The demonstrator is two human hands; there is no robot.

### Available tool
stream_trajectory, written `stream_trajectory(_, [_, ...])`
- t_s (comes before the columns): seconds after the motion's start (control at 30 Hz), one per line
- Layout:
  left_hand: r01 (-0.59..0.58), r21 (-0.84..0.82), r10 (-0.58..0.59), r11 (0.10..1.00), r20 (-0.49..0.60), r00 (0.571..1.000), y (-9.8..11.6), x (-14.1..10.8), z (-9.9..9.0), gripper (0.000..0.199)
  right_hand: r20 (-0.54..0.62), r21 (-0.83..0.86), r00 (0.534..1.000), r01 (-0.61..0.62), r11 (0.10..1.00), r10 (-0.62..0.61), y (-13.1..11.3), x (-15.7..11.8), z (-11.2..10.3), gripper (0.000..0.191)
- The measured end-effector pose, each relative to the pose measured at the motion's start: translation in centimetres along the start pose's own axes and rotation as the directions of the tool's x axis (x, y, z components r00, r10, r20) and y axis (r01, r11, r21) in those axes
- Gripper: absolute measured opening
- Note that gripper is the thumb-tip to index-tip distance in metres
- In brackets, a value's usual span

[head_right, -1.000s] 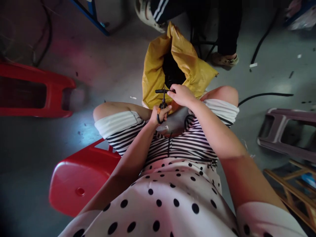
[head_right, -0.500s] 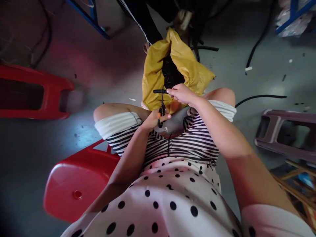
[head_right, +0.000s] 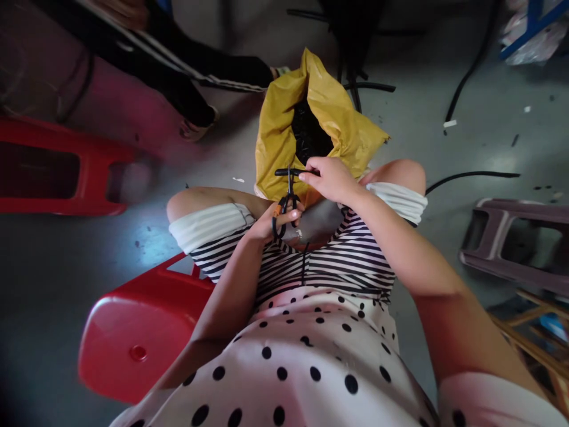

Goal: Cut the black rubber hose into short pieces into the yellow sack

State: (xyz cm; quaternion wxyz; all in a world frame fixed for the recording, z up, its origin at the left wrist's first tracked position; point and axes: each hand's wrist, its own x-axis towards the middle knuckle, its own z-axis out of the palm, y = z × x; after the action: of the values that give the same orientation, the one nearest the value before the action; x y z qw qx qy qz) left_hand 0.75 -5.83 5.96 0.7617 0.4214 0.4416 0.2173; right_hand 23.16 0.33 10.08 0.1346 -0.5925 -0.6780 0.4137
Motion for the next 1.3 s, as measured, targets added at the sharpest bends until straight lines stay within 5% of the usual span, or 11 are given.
stream_trajectory(0.23, [0.012, -0.141, -0.004, 0.990, 0.059, 0.998, 0.1, -1.8, -0.5, 0.068, -0.041, -0.336, 0.980, 0.169, 0.927, -0.193, -0.8, -2.6, 0.5, 0.032])
stream_trajectory(0.4, [0.071, -0.012, -0.070, 0.997, 0.082, 0.994, 1.4, -2.6, -1.4, 0.065, -0.004, -0.453, 0.975, 0.194, 0.870, -0.220, -1.3, -3.3, 0.6, 0.036])
stream_trajectory(0.77, [0.134, 0.241, -0.156, 0.961, 0.078, 0.985, 3.9, -3.2, -1.3, 0.063, -0.011, -0.417, 0.971, 0.212, 0.884, -0.237, -1.1, -2.8, 0.6, 0.036])
stream_trajectory(0.97, [0.090, 0.064, -0.100, 0.994, 0.179, 0.979, 2.7, -3.1, -2.0, 0.068, 0.024, -0.501, 0.949, 0.284, 0.818, -0.314, -1.4, -3.3, 0.7, 0.041])
stream_trajectory(1.3, [0.080, 0.208, -0.118, 0.975, 0.174, 0.978, 3.8, -2.9, -2.2, 0.067, 0.081, -0.570, 0.912, 0.373, 0.732, -0.402, -1.3, -3.6, 0.6, 0.045])
